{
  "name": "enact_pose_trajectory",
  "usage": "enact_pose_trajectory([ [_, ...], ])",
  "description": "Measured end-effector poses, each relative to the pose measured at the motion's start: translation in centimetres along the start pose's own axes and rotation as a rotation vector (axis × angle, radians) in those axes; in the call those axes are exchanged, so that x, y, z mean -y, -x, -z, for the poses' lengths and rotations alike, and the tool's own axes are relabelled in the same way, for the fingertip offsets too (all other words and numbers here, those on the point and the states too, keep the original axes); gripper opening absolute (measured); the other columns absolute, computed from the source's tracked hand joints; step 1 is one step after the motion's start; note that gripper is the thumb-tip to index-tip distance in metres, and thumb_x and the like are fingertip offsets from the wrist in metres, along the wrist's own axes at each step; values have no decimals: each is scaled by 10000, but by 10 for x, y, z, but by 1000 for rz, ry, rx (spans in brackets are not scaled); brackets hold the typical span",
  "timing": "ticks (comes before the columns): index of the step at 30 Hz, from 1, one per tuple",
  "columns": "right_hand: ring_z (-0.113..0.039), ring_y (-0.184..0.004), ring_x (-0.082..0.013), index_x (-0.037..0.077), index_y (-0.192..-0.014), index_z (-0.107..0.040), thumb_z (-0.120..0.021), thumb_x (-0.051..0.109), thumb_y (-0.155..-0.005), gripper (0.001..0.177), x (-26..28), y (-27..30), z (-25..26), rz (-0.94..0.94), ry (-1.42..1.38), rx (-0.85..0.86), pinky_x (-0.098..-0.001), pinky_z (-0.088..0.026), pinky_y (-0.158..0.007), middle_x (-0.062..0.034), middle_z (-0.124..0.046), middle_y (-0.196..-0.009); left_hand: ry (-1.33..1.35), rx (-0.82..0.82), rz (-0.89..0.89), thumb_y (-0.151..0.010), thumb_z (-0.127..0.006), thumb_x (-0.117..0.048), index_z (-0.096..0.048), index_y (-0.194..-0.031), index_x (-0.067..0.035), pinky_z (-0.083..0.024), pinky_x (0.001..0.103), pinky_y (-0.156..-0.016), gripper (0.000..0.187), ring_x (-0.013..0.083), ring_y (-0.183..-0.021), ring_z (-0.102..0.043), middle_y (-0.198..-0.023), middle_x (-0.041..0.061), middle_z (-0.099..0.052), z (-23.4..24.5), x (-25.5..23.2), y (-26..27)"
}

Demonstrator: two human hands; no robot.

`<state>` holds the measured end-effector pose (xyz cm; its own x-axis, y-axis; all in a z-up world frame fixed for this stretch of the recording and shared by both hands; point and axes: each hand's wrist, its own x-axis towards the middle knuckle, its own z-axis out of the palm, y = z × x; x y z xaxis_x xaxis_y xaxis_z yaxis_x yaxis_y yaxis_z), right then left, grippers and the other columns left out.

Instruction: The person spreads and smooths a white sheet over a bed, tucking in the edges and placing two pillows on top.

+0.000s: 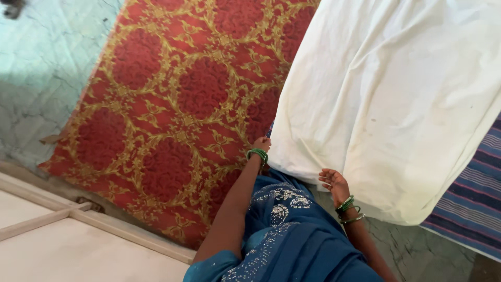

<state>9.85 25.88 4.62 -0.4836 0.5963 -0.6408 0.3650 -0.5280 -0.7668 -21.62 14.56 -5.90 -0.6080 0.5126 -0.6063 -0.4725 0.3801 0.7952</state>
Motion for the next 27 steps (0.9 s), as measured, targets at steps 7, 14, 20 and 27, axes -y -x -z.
enact_pose_trajectory([
  [7, -660, -1051, -181, 97, -1245, -638, -359, 304, -1072, 389, -22, 19, -21, 76, 31, -20, -336, -481, -906, -58, -718, -1167, -981, -56, 0, -973, -537, -329, -785, -1110, -115, -546, 448, -1000, 355, 346, -1093, -709, -1146, 169, -751, 12, 13, -21],
  [14, -692, -1075, -185, 104, -1209, -681, -339, 316, -1092, 419, -51, 68, -39, -82, 74, -179, -341, -480, -923, -68, -749, -1166, -1178, 186, 29, -878, -611, -335, -739, -1187, -189, -411, 468, -1126, 365, 349, -1377, -465, -1497, 139, -491, -2, 30, -19],
  [20, -696, -1081, -184, 122, -1224, -680, -347, 195, -1037, 389, -61, 83, -41, -82, 181, -193, -340, -484, -932, -59, -756, -1172, -1115, 314, 173, -858, -654, -444, -690, -1275, -227, -310, 466, -1177, 472, 404, -1471, -247, -1656, 144, -199, -13, 32, -25],
  [27, -674, -1131, -217, 89, -1222, -655, -340, -170, -635, 714, -60, 88, -53, 56, 401, -17, -345, -493, -960, -72, -712, -1245, -1084, 313, 304, -851, -664, -587, -630, -1366, -284, -249, 469, -1198, 598, 437, -1478, -180, -1687, 142, -94, -5, 56, -31],
])
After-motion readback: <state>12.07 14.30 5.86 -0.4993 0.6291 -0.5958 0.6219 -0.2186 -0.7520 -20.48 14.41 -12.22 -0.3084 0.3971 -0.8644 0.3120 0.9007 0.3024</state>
